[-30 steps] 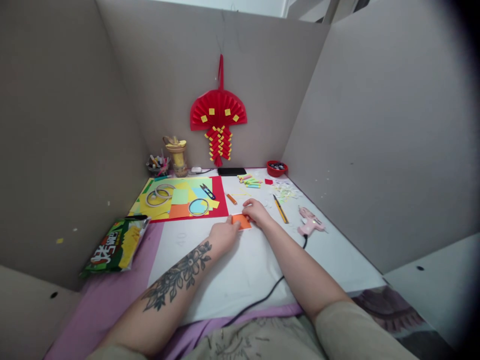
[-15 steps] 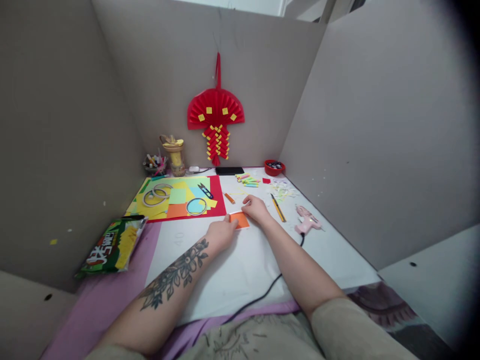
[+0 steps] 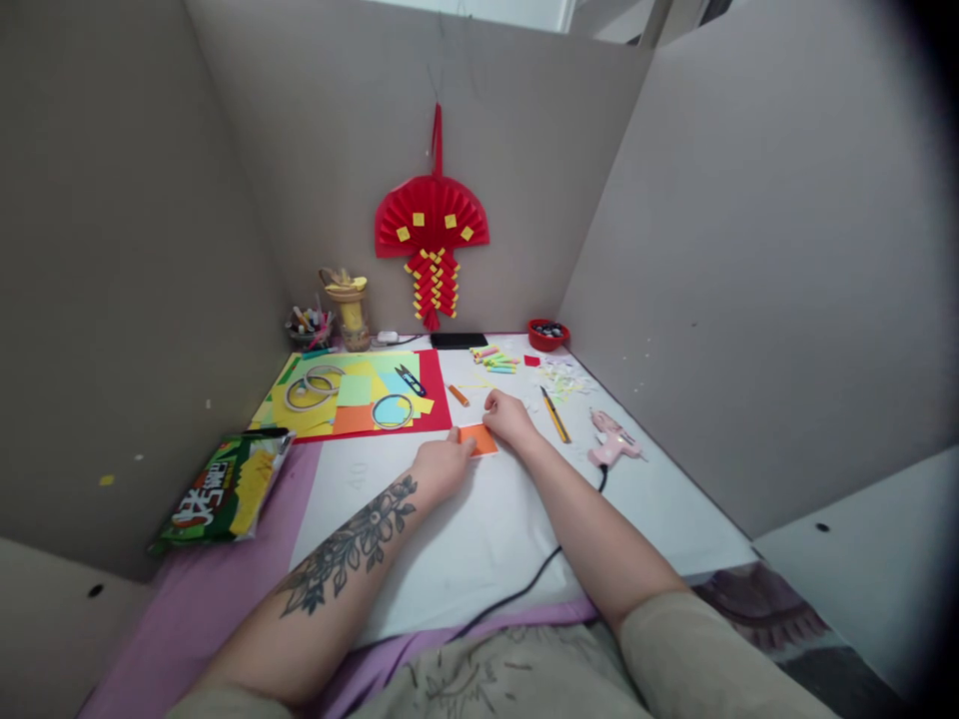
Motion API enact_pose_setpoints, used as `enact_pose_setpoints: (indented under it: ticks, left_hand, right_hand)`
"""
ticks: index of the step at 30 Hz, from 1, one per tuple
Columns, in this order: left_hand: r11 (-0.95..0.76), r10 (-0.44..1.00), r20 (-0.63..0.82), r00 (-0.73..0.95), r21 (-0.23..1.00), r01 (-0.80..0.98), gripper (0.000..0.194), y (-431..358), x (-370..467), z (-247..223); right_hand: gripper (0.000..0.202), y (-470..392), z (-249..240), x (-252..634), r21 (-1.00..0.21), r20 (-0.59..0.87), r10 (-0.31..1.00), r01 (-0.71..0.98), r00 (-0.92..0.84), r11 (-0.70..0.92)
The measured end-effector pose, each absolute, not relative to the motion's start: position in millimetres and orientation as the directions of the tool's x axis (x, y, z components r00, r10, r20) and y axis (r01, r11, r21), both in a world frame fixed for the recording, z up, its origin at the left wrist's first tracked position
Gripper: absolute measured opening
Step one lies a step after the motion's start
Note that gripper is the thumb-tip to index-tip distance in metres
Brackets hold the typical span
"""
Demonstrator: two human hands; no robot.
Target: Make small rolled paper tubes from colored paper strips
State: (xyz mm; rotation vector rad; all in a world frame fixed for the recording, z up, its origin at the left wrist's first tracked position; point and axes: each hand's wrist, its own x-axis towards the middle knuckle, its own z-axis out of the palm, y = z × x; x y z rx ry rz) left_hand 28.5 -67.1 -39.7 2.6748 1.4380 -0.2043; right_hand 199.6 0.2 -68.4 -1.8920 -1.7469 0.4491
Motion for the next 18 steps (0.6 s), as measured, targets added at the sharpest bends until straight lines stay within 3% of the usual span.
enact_pose_setpoints:
  ticks: [10,18]
  left_hand:
    - [-0.546,0.822,-0.162,0.546,0.047,0.836,0.031,-69,29,-35]
    - [-0.546,0.823,-0.166,0.544,0.039,0.837,0.035,-69,28,-37]
  right_hand:
    - [0.026,2,-74,196,-0.550,0.086,0.991,0.834,0.100,-0.037]
    - [0.023,6,-79,198,-0.459,0.076,0.992,0.887,0.101,-0.055]
